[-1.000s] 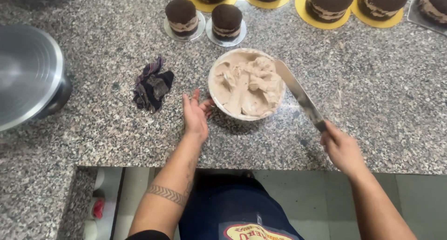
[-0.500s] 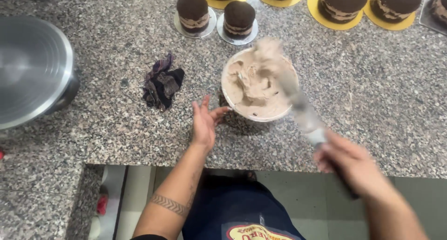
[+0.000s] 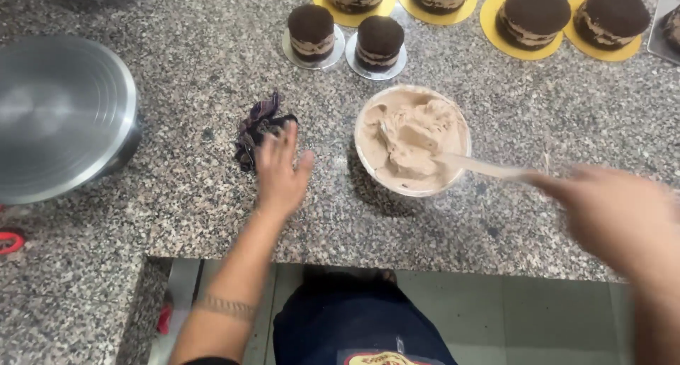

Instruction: Mix chocolate syrup into frosting in a bowl using a spatula.

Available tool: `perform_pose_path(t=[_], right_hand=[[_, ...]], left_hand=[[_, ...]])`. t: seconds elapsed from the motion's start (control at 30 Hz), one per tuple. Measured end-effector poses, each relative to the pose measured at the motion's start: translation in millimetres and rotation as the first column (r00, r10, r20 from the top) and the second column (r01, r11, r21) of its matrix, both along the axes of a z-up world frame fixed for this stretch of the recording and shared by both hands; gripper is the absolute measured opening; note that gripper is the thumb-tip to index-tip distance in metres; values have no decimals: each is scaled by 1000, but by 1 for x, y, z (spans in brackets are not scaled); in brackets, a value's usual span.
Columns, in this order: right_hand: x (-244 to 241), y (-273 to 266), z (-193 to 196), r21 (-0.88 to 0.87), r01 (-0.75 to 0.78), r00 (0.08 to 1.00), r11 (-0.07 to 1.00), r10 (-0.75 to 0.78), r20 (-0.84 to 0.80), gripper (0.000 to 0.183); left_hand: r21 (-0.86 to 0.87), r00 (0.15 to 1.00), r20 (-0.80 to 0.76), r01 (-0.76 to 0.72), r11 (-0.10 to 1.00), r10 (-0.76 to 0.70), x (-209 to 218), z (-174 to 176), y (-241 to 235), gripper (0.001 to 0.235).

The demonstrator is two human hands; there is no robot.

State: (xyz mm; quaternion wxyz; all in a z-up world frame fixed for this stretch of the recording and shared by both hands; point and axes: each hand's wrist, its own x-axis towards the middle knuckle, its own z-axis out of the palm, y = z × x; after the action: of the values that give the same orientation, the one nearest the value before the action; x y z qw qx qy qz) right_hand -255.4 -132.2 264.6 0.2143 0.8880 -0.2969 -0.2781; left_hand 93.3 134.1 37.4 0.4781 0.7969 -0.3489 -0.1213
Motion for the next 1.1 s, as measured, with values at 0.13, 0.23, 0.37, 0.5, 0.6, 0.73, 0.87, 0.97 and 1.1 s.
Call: perform_pose_path(t=[0.13, 0.23, 0.37, 0.5, 0.6, 0.73, 0.87, 0.97, 1.1], right_hand=[[63, 47, -37, 36, -236, 933, 971, 216, 287, 42], [39, 72, -40, 64, -459, 717, 886, 327, 615, 50], [-4, 97, -77, 541, -476, 662, 693, -123, 739, 38], [-34, 103, -190, 873, -202, 634, 444, -620, 462, 40], [-39, 116, -243, 927, -347, 359, -142, -933, -9, 60], [-50, 112, -268, 747, -555, 32, -367, -906, -421, 51], [-92, 64, -266, 729, -672, -161, -126, -937, -310, 37], [-126, 4, -228, 752, -648, -401, 119, -893, -204, 32], [-160, -90, -190, 678, -597, -342, 429, -900, 269, 46]], left_hand=[[497, 894, 446, -201, 844, -50, 49, 0, 2, 61], [579, 874, 472, -205, 789, -119, 55, -34, 9, 62], [642, 855, 457, -125, 756, -247, 18, -51, 19, 60], [714, 868, 320, 43, 699, -380, -58, -14, 5, 27], [495, 873, 299, 203, 845, -385, -116, -4, -12, 15], [123, 928, -94, 371, 920, -362, -196, -4, -52, 13], [-319, 767, -162, 554, 769, -621, -248, 36, -79, 32], [-314, 707, -228, 597, 738, -669, -237, 73, -70, 53], [-428, 383, -666, 506, 749, -640, -236, 28, -19, 65]])
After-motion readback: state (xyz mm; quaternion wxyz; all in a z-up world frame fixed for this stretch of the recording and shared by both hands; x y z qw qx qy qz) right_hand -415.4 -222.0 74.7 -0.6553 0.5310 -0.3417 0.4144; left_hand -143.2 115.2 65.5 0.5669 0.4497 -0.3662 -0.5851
